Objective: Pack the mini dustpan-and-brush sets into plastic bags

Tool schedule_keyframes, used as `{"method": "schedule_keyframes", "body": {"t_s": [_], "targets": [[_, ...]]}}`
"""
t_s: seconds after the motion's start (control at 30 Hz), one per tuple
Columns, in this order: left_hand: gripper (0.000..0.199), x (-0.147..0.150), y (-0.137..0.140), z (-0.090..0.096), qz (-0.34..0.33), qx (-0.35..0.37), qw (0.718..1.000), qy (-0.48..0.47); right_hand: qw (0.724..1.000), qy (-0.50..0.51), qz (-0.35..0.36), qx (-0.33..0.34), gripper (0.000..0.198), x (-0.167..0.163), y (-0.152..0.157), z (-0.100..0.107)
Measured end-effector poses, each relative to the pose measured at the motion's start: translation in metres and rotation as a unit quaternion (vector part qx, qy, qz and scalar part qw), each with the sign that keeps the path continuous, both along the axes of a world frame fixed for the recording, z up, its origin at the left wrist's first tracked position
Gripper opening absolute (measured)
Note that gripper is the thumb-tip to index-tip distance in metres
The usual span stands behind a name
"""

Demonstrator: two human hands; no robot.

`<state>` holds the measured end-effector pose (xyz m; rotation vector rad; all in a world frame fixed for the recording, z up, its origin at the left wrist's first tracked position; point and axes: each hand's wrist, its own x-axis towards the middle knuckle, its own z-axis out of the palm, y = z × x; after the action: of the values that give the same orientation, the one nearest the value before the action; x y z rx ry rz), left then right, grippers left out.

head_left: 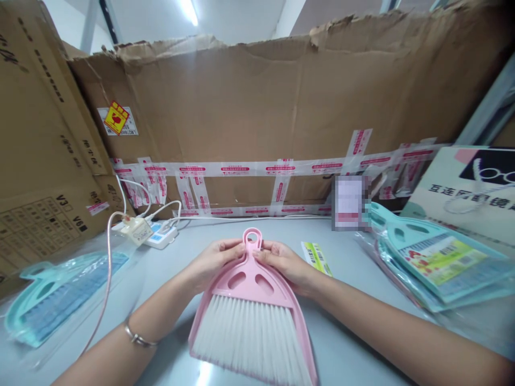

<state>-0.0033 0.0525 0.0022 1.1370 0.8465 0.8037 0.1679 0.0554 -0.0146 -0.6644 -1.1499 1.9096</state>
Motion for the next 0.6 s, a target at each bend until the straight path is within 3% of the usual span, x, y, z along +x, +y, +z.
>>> {"method": "schedule_keyframes", "body": {"t_s": [0.13,0.23,0.3,0.37,0.43,0.47,0.5,0.6], "targets": [[0.03,-0.005,0.0,-0.003,-0.02,-0.074,0.997,0.025,0.997,-0.052,-0.045,0.026,0.048,0.006,0.011,-0.006],[0.023,-0.004,-0.001,-0.004,-0.02,-0.09,0.995,0.037,0.973,-0.142,-0.142,0.116,0.046,0.013,0.018,-0.008],[0.027,-0.002,-0.001,-0.004,0.032,-0.081,0.995,0.04,0.906,-0.223,-0.263,0.246,0.04,0.017,0.017,-0.007],[0.032,0.0,0.0,-0.003,0.087,-0.05,0.994,0.036,0.801,-0.309,-0.326,0.395,0.024,0.018,0.012,-0.004],[0.035,0.002,0.0,-0.003,0.125,0.009,0.992,0.019,0.724,-0.384,-0.3,0.488,0.013,0.017,0.005,0.0],[0.036,0.004,-0.001,-0.003,0.134,0.039,0.99,0.009,0.709,-0.412,-0.278,0.501,0.013,0.016,0.002,0.001],[0.037,0.006,-0.003,-0.004,0.138,0.066,0.988,-0.001,0.706,-0.432,-0.261,0.497,0.015,0.014,-0.001,0.002],[0.039,0.014,-0.014,-0.005,0.136,0.115,0.984,-0.017,0.737,-0.441,-0.252,0.446,0.027,0.009,-0.007,0.004]]}}
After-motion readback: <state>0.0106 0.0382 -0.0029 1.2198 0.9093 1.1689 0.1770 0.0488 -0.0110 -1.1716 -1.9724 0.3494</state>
